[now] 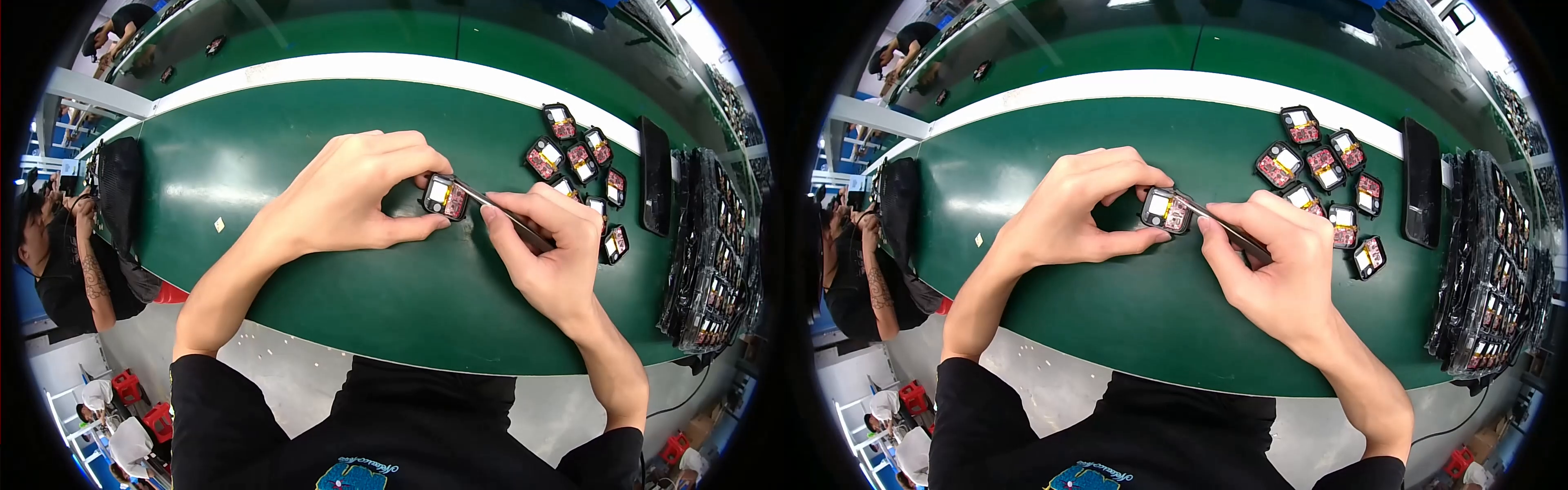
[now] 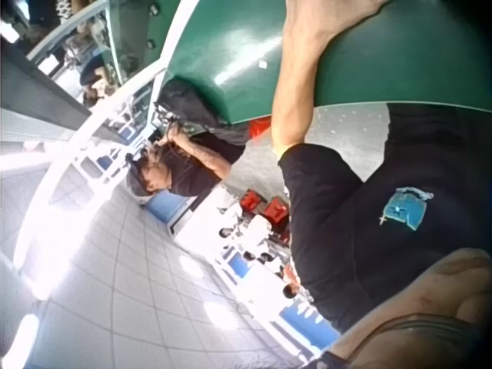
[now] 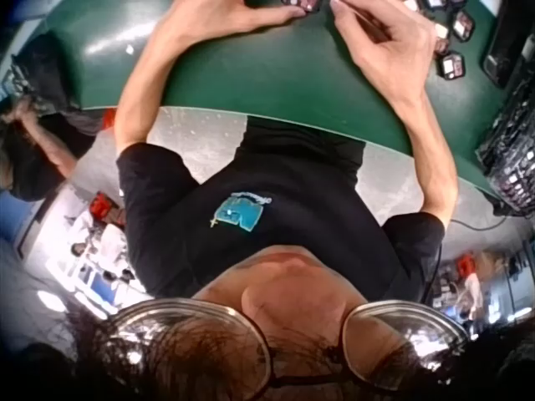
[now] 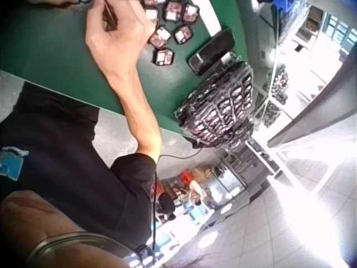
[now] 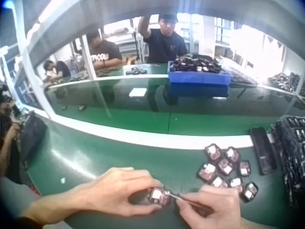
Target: Use tweezers to carefully attach small electronic components to a watch-like device housing on an assembly line.
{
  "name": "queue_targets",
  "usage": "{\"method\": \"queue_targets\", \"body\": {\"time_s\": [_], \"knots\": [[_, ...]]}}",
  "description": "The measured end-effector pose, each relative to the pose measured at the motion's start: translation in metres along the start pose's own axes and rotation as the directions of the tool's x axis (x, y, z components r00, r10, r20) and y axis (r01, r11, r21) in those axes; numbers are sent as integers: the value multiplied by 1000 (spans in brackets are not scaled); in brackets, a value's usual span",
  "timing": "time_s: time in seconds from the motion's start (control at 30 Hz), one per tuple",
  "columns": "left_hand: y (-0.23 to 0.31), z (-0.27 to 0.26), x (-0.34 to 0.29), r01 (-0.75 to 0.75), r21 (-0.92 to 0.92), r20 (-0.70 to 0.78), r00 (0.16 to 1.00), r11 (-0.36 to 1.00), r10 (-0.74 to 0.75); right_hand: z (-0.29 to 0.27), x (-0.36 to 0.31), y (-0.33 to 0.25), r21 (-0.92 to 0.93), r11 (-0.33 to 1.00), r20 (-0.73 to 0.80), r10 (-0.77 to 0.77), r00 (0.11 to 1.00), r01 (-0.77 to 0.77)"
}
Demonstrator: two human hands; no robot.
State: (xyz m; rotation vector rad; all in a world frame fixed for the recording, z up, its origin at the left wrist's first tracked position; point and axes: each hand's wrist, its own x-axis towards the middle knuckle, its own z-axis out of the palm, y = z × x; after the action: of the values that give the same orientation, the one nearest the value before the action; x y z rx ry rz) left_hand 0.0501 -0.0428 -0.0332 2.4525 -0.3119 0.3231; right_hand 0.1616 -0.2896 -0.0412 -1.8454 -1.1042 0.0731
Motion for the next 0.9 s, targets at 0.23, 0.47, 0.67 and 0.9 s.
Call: {"method": "queue_targets", "body": {"time_s": [0.23, 0.47, 0.67, 0.9], "knots": [[1, 2, 1, -1, -59, -46, 999, 998, -1, 1, -3, -1, -9, 1000, -6, -22, 1000, 22], [6, 5, -1, 22, -65, -45, 999, 998, -25, 3, -1, -1, -30, 998, -18, -51, 999, 50], [6, 11, 0, 3, -115, -82, 997, 993, -13, 4, -3, -1, -31, 997, -36, -68, 997, 67], [-5, 1, 3, -47, -67, -27, 999, 997, 45, 0, -2, 2, 103, 992, 21, 74, 997, -76]]}}
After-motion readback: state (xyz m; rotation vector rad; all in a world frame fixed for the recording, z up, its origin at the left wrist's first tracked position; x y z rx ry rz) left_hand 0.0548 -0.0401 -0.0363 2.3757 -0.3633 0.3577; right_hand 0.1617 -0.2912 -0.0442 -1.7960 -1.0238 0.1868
